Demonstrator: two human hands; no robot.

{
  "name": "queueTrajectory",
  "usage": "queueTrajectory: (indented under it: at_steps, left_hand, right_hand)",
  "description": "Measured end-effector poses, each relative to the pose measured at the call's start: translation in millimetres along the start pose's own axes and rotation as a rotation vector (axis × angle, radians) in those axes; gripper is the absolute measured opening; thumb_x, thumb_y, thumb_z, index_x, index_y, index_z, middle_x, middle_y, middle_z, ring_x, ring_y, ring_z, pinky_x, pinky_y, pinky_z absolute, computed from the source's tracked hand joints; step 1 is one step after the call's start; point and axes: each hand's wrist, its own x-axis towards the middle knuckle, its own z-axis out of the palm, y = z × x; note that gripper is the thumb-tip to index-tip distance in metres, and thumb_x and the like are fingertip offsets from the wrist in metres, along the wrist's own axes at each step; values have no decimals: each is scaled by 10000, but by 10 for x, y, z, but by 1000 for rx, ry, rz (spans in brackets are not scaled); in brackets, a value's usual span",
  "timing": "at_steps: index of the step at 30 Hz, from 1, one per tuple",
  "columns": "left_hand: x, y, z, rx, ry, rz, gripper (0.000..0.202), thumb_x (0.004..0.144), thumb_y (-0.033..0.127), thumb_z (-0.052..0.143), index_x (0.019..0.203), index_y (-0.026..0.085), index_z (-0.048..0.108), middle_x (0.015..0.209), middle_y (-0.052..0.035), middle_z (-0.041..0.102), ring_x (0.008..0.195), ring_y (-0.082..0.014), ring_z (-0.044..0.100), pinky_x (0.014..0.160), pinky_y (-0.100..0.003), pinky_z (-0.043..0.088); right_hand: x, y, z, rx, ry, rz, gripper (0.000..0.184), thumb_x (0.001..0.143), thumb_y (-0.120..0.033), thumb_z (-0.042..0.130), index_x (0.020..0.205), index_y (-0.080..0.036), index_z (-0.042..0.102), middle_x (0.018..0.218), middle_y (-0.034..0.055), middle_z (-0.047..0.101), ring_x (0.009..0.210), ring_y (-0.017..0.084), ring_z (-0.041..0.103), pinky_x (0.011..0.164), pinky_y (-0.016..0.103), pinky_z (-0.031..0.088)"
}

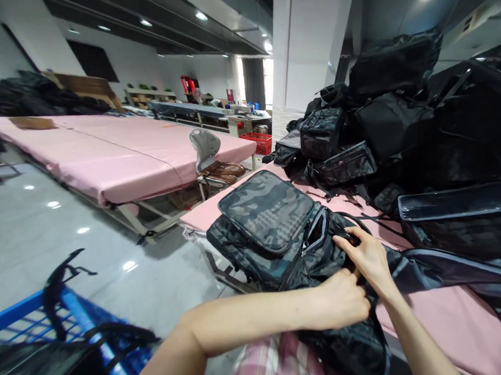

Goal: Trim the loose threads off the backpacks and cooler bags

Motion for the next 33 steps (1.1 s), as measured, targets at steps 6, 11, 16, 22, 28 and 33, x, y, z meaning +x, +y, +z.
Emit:
queueTrajectory:
  at_steps: [6,11,16,22,28,33]
  left_hand:
    - [-764,120,-318,62,458,-186,177,859,158,450,892,206,617,971,7,636,916,-153,513,864,-372,330]
    - [-1428,-187,-276,159,801,-904,188,829,263,543,977,179,622,871,-54,616,832,-160,502,762,-323,355]
    - [-1422,-440,-327,67,688,-1005,183,806,373,561,867,262,693,842,-26,615,813,-161,502,777,-338,341]
    - [-1403,-338,-682,-599,534,-774,563,917,389,278,545,162,633,580,-31,611,619,-120,520,713,-290,404]
    - [-914,-393,-578,-36,392,-757,334,776,427,571,1039,226,612,1153,-69,576,1165,-275,403,964,-492,280]
    - [-717,-538,-275,155,248,-798,296,821,283,504,1110,279,563,1308,-38,467,1233,-319,331,953,-560,288]
  right_hand:
    - [61,54,33,-33,26,21,381,733,-575,488,892,-270,651,814,14,684,760,227,624,600,289,402]
    - [110,80,97,-56,88,9,417,706,-601,488,883,-269,667,727,27,677,678,238,613,539,289,377]
    - [111,102,113,-75,92,-9,428,711,-604,483,892,-266,672,720,29,680,647,236,609,530,296,382]
    - [117,120,85,-35,70,27,427,698,-608,503,869,-255,673,784,29,687,704,234,614,572,304,404]
    - [84,47,61,103,69,-60,331,705,-517,545,773,-211,652,836,29,664,748,208,595,615,290,403]
    - [-41,162,88,347,86,-23,295,724,-459,539,674,-179,621,683,24,616,631,171,544,583,278,386]
